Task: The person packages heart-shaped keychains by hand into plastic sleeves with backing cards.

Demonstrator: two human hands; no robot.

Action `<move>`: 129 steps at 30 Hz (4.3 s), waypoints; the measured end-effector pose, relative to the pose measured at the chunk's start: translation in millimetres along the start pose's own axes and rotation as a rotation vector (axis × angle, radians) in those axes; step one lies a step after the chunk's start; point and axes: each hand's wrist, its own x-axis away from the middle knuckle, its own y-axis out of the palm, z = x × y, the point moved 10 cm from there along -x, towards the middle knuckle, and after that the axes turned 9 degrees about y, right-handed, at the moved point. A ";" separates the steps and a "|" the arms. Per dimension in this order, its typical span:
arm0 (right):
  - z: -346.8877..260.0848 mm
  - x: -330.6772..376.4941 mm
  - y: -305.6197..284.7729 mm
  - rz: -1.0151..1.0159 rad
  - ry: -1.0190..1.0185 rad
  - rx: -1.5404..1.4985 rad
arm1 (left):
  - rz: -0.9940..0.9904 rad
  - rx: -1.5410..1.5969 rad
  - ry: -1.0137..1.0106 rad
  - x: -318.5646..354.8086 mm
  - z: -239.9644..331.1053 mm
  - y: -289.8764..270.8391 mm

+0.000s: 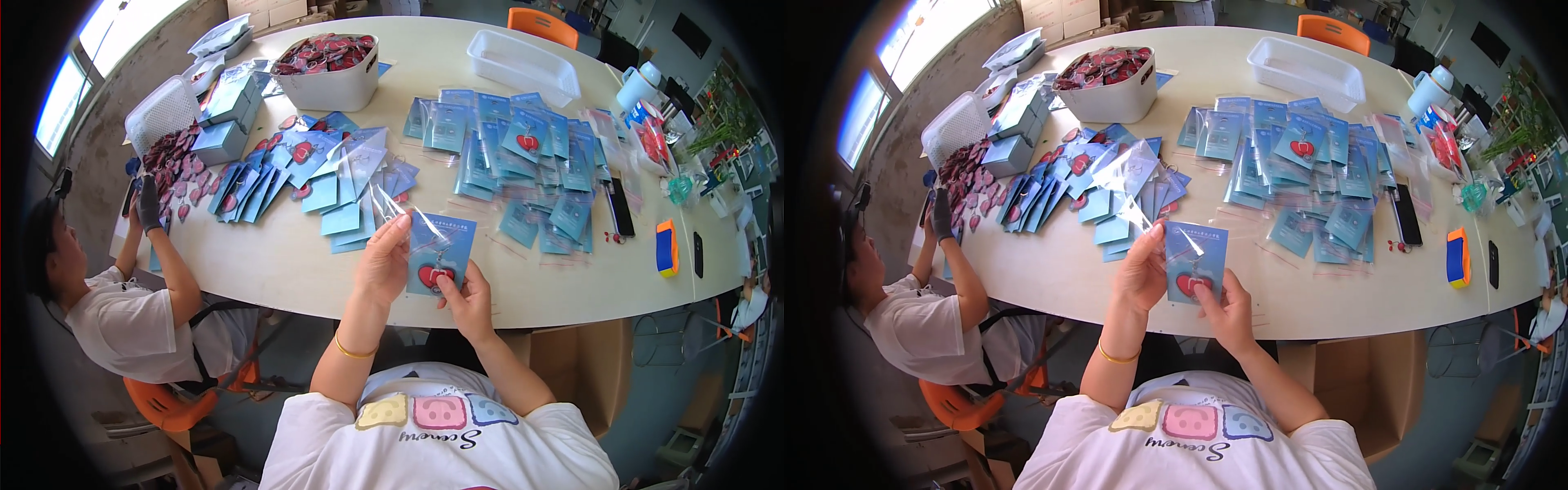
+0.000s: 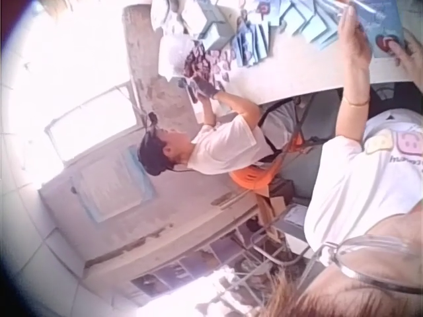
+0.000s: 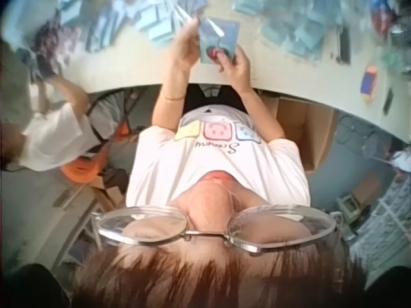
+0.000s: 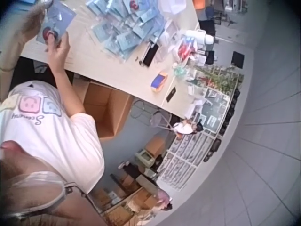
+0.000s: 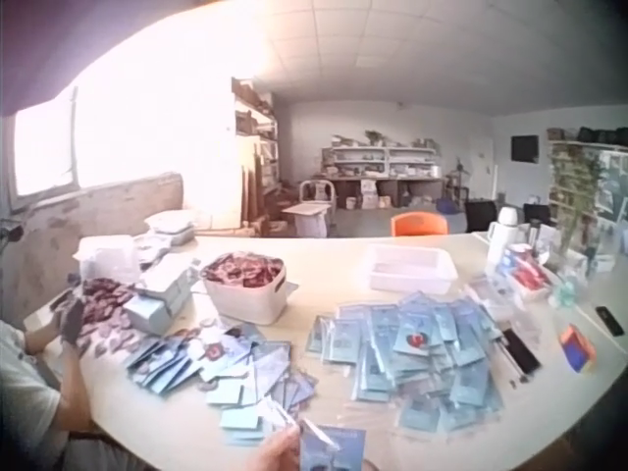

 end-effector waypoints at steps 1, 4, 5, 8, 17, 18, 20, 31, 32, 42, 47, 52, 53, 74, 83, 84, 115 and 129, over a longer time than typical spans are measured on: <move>-0.3 -0.5 0.4 -0.003 0.001 0.004 | 0.001 0.004 0.002 1.6 -0.2 0.7; -1.4 -1.4 0.8 -0.060 0.010 0.153 | 0.034 -0.090 0.075 7.0 12.2 3.1; 3.2 -1.8 3.6 -0.145 0.054 0.215 | 0.001 -0.165 0.101 7.1 17.7 6.6; -1.1 -1.9 4.7 -0.234 0.107 0.278 | -0.057 -0.316 0.157 8.6 24.3 6.1; -18.9 -19.2 -1.1 -0.257 0.121 0.205 | -0.197 -0.462 0.146 15.3 18.6 20.6; -19.7 -20.3 0.7 -0.282 0.114 0.197 | -0.207 -0.473 0.136 16.3 19.6 22.5; -23.0 -23.4 1.8 -0.270 0.134 0.141 | -0.247 -0.554 0.128 21.1 14.8 29.4; -11.9 -21.3 7.1 -0.396 0.113 -0.054 | -0.181 -0.441 0.179 -2.5 33.0 27.6; -7.6 -19.6 6.7 -0.418 0.156 -0.038 | -0.118 -0.395 0.190 -2.0 35.6 26.4; 10.0 -27.3 -15.7 -0.251 0.169 -0.049 | -0.295 -0.497 0.059 13.6 -3.9 20.6; 10.2 -39.3 -24.3 -0.178 0.301 -0.352 | -0.288 -0.751 0.078 7.6 -7.1 14.7; -38.1 -72.8 -86.4 0.143 0.001 0.139 | -0.236 -1.166 0.652 -26.6 76.9 12.5; -63.4 -82.2 -113.3 0.282 -0.099 0.270 | -0.116 -1.399 0.692 -38.3 108.5 0.0; -45.1 -122.6 60.7 -0.078 -0.515 1.032 | -0.134 -2.241 0.729 -70.3 147.2 -39.5; -20.3 -227.3 125.5 0.214 -0.416 1.162 | -0.055 -2.179 0.786 -49.7 116.5 -45.0; -13.9 -230.8 137.4 0.106 -0.357 1.226 | -0.050 -2.181 0.788 -43.7 119.2 -45.4; 10.8 -38.1 -117.7 0.206 -0.026 0.221 | -0.207 -2.115 0.674 14.5 -26.4 39.8; 14.1 -34.6 -105.6 0.309 -0.125 -0.198 | -0.193 -1.526 0.529 -5.3 -14.8 14.8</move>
